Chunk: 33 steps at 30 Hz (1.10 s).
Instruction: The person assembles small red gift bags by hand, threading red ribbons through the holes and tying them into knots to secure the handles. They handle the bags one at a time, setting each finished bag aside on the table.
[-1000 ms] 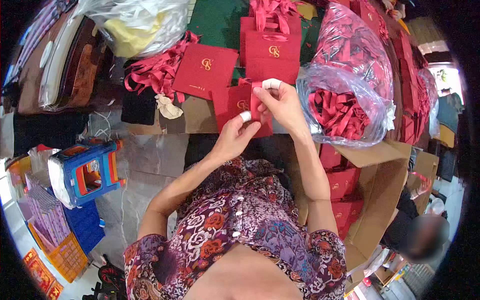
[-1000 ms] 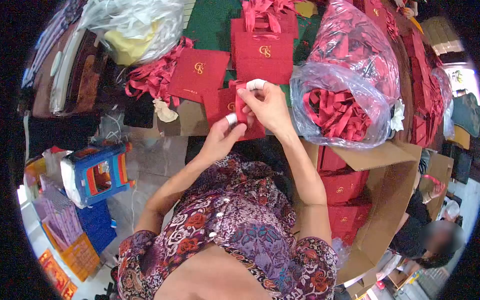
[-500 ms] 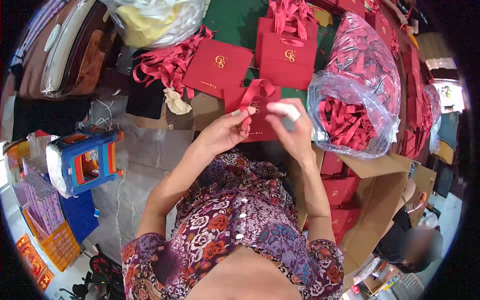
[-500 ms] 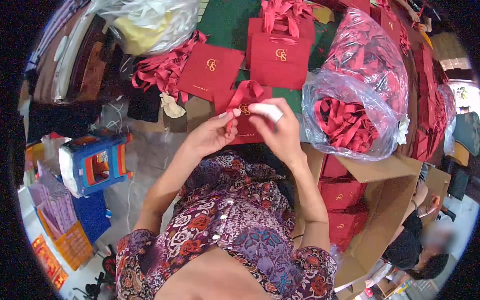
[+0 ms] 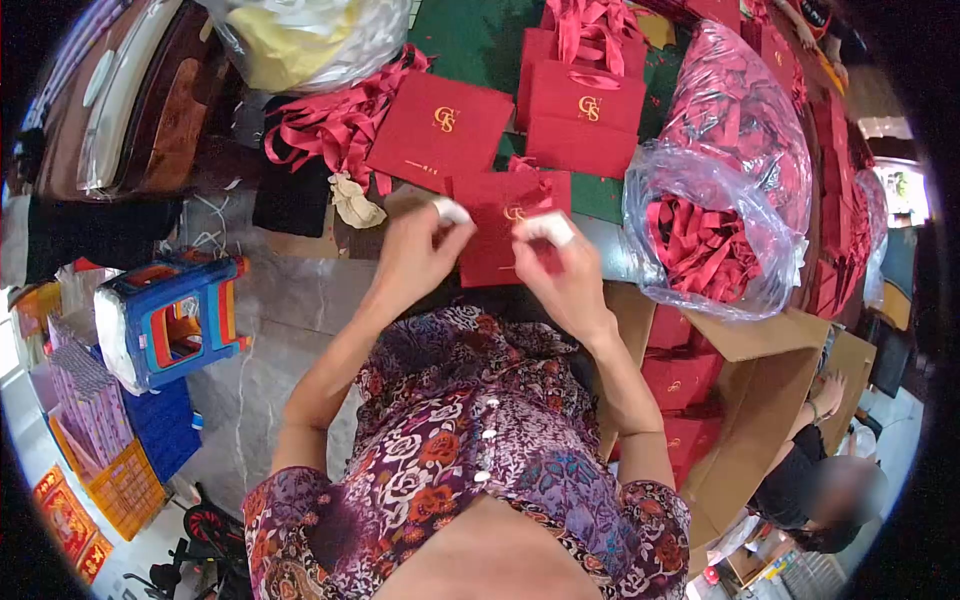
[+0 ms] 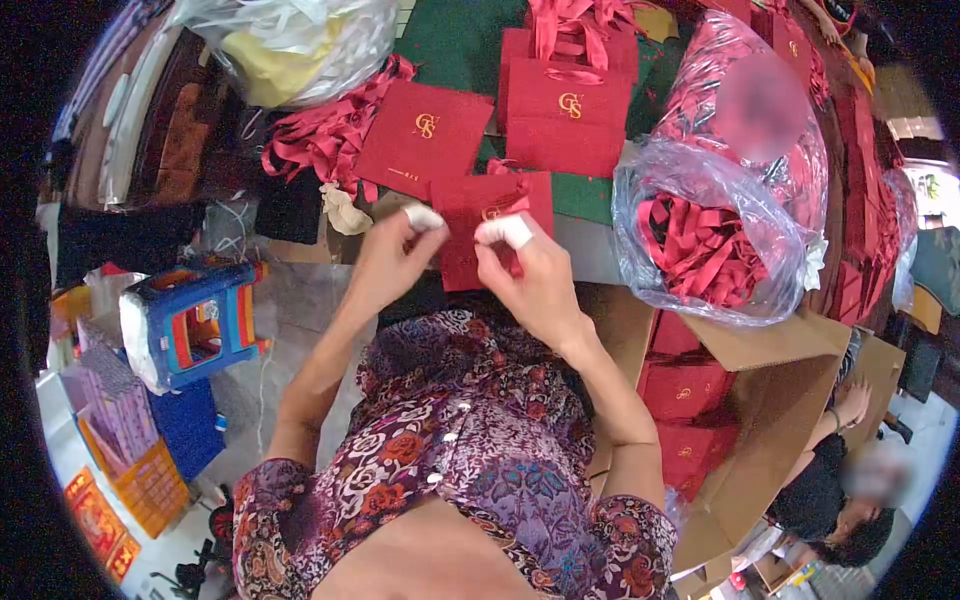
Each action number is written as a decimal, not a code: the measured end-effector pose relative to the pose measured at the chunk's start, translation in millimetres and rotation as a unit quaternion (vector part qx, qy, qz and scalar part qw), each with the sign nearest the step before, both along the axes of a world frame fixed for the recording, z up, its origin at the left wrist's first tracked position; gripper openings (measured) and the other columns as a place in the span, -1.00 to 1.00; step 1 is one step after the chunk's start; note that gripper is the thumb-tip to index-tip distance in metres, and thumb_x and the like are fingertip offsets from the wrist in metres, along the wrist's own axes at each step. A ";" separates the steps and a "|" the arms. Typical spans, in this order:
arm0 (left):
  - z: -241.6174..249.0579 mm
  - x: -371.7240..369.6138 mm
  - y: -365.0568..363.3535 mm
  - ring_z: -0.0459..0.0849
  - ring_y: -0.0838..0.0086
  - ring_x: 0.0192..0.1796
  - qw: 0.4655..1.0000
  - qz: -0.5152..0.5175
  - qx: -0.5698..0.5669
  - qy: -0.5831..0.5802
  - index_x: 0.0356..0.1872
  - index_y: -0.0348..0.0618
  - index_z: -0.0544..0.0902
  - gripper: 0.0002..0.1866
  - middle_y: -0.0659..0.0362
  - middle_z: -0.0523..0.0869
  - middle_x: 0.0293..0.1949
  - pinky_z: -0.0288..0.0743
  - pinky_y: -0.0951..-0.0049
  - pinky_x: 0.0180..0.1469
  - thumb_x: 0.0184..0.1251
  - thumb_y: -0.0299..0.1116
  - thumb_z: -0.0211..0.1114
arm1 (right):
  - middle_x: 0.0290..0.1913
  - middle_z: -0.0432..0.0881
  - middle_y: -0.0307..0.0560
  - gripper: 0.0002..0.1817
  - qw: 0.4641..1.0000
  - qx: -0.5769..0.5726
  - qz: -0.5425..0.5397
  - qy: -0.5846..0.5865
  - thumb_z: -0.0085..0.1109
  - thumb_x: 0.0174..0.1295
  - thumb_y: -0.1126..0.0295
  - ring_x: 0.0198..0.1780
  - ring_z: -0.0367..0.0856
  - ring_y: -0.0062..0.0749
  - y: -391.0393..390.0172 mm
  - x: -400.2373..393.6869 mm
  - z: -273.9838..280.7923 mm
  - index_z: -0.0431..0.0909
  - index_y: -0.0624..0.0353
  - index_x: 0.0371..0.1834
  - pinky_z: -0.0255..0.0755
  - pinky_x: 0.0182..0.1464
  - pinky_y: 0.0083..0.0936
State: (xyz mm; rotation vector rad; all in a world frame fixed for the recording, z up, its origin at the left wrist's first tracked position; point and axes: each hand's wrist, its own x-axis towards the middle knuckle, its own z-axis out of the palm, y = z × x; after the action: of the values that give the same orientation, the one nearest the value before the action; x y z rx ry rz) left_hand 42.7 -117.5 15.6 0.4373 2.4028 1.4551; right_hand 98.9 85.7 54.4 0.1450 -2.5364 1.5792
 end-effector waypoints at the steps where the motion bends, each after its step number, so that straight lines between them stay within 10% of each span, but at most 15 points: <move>1: 4.1 -6.5 1.6 0.69 0.33 -0.38 0.995 0.023 -0.038 0.086 -0.06 -0.25 0.66 -0.77 0.06 0.70 -0.35 0.54 0.34 -0.30 0.32 -0.41 0.35 | -0.23 0.70 -0.04 -0.85 1.000 0.018 -0.008 -0.009 0.31 0.22 0.55 -0.21 0.70 -0.32 -2.3 -5.5 -6.9 0.59 0.24 -0.16 0.53 -0.14 -0.48; 7: -0.7 -31.6 16.7 0.58 0.05 0.02 0.956 -0.017 -0.147 0.254 0.05 -0.23 0.64 -0.62 -0.02 0.60 -0.06 0.50 0.17 0.05 0.17 -0.47 0.40 | -0.22 0.74 0.04 -0.84 0.994 0.079 -0.069 -0.039 0.33 0.25 0.46 -0.22 0.74 -0.27 -16.5 -32.4 -42.5 0.64 0.25 -0.14 0.57 -0.15 -0.39; 33: 2.2 -17.1 34.2 0.68 -0.08 -0.18 0.983 -0.003 -0.069 0.170 -0.17 -0.25 0.55 -0.91 -0.12 0.68 -0.30 0.53 0.07 -0.15 0.36 -0.50 0.19 | -0.42 0.75 0.03 -0.85 0.985 0.083 -0.052 -0.140 0.36 0.08 0.41 -0.35 0.78 -0.28 -12.0 -48.0 -24.8 0.69 0.27 -0.34 0.61 -0.22 -0.39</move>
State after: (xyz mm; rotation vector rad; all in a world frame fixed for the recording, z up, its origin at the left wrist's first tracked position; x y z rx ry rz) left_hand 25.6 -83.3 17.8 0.7089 2.7414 1.2865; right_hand 50.9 73.7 29.6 -0.2030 -2.8343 1.4387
